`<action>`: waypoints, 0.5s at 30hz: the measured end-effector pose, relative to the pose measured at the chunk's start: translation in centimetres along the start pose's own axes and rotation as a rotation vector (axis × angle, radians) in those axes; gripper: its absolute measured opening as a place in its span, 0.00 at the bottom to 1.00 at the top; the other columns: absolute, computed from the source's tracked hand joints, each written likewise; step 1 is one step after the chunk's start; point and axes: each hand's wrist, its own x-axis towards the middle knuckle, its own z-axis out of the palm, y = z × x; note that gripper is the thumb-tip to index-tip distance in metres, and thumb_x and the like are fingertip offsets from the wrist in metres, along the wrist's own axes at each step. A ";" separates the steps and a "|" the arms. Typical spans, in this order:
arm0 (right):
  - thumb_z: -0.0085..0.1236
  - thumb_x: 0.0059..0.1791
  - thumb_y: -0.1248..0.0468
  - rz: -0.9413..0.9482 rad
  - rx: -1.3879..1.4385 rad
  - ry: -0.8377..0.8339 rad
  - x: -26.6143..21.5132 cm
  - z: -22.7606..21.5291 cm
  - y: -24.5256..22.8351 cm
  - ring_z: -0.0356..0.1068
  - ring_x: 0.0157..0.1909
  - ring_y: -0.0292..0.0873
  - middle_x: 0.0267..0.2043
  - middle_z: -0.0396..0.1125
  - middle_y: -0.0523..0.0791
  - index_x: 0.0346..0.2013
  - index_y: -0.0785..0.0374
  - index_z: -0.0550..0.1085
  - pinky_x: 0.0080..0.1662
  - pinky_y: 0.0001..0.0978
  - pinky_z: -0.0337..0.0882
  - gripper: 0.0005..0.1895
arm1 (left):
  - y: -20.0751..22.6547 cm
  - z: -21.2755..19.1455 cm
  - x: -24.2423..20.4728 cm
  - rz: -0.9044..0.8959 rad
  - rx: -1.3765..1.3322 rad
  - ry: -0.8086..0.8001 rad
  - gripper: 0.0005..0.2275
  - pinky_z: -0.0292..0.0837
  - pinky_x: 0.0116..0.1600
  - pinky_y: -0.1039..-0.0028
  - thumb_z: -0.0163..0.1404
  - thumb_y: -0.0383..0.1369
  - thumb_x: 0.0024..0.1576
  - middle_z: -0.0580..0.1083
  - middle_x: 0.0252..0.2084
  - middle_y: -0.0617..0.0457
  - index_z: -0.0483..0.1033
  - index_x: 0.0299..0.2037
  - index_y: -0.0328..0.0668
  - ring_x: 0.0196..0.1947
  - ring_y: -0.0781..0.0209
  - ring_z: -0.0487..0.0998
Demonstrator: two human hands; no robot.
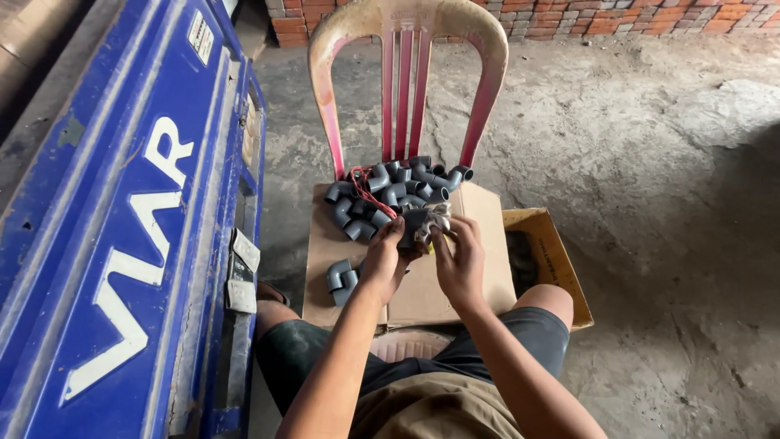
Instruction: Bundling PVC pipe elbows together by threading a red string through them
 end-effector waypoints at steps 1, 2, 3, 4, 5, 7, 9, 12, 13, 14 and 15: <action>0.61 0.52 0.71 -0.001 0.003 -0.001 0.2 -0.1 0.1 0.72 0.50 0.49 0.48 0.66 0.52 0.45 0.68 0.76 0.54 0.38 0.75 0.08 | 0.2 0.1 0.0 0.003 0.000 0.001 0.10 0.79 0.42 0.61 0.53 0.40 0.63 0.77 0.35 0.41 0.77 0.42 0.43 0.34 0.44 0.81; 0.57 0.54 0.67 -0.047 -0.089 -0.068 0.2 -0.2 0.2 0.71 0.53 0.50 0.48 0.66 0.51 0.45 0.66 0.76 0.57 0.40 0.72 0.07 | 0.3 0.0 0.0 0.006 0.011 0.006 0.10 0.79 0.41 0.62 0.52 0.41 0.63 0.76 0.34 0.42 0.77 0.41 0.43 0.32 0.45 0.80; 0.53 0.57 0.63 -0.092 -0.181 -0.134 0.2 -0.4 0.3 0.69 0.56 0.51 0.49 0.66 0.49 0.45 0.64 0.76 0.61 0.43 0.69 0.08 | 0.4 0.1 -0.1 0.009 0.022 0.010 0.11 0.78 0.39 0.63 0.52 0.41 0.63 0.76 0.33 0.43 0.77 0.40 0.43 0.31 0.47 0.80; 0.53 0.57 0.63 -0.096 -0.179 -0.126 0.4 -0.6 0.0 0.69 0.56 0.51 0.49 0.66 0.49 0.45 0.64 0.76 0.61 0.43 0.69 0.08 | 0.7 0.3 -0.3 0.012 0.027 0.004 0.11 0.78 0.39 0.63 0.52 0.41 0.63 0.76 0.33 0.43 0.77 0.40 0.43 0.31 0.47 0.80; 0.54 0.56 0.63 -0.057 -0.141 -0.225 0.6 -0.8 -0.3 0.65 0.57 0.51 0.50 0.60 0.48 0.44 0.64 0.75 0.63 0.43 0.66 0.08 | 1.1 0.5 -0.6 0.009 0.059 -0.001 0.10 0.77 0.37 0.65 0.51 0.41 0.64 0.76 0.31 0.44 0.77 0.39 0.43 0.29 0.48 0.79; 0.55 0.54 0.62 -0.025 -0.104 -0.323 1.5 -1.2 -0.4 0.60 0.58 0.50 0.51 0.55 0.48 0.44 0.64 0.74 0.65 0.44 0.62 0.08 | 1.7 1.0 -0.7 0.012 0.089 -0.009 0.10 0.77 0.35 0.67 0.51 0.41 0.64 0.75 0.30 0.44 0.76 0.39 0.43 0.28 0.50 0.79; 0.52 0.54 0.68 -0.208 -0.085 -0.353 2.5 -1.5 0.1 0.65 0.51 0.57 0.45 0.59 0.53 0.40 0.67 0.74 0.59 0.46 0.66 0.04 | 1.9 1.3 -0.7 -0.005 0.076 -0.022 0.10 0.74 0.35 0.67 0.52 0.41 0.63 0.74 0.30 0.43 0.75 0.39 0.43 0.28 0.49 0.76; 0.50 0.54 0.76 -0.005 0.137 -0.174 2.6 -0.8 1.3 0.73 0.38 0.47 0.39 0.67 0.51 0.51 0.66 0.62 0.44 0.42 0.76 0.12 | 1.7 0.7 0.2 0.003 0.083 -0.020 0.10 0.74 0.34 0.69 0.55 0.41 0.61 0.75 0.29 0.43 0.76 0.39 0.44 0.27 0.49 0.77; 0.50 0.54 0.76 -0.003 0.136 -0.173 2.7 -0.9 1.6 0.73 0.38 0.47 0.39 0.67 0.51 0.51 0.66 0.62 0.44 0.42 0.76 0.12 | 1.9 1.2 -0.4 0.001 0.082 -0.019 0.10 0.74 0.34 0.69 0.55 0.41 0.61 0.75 0.29 0.43 0.76 0.39 0.44 0.27 0.49 0.77; 0.54 0.54 0.73 -0.020 0.010 -0.103 2.8 -1.0 1.9 0.75 0.36 0.45 0.36 0.70 0.49 0.47 0.63 0.67 0.45 0.40 0.75 0.09 | 2.2 1.7 -0.9 -0.009 0.061 -0.018 0.10 0.75 0.35 0.68 0.55 0.41 0.61 0.75 0.30 0.43 0.76 0.39 0.44 0.28 0.50 0.77; 0.57 0.53 0.70 -0.037 -0.116 -0.033 2.9 -1.0 2.2 0.76 0.34 0.43 0.33 0.73 0.46 0.44 0.60 0.72 0.45 0.38 0.74 0.06 | 2.5 2.1 -1.4 -0.019 0.040 -0.017 0.10 0.76 0.37 0.68 0.55 0.42 0.61 0.75 0.30 0.43 0.76 0.39 0.44 0.28 0.50 0.77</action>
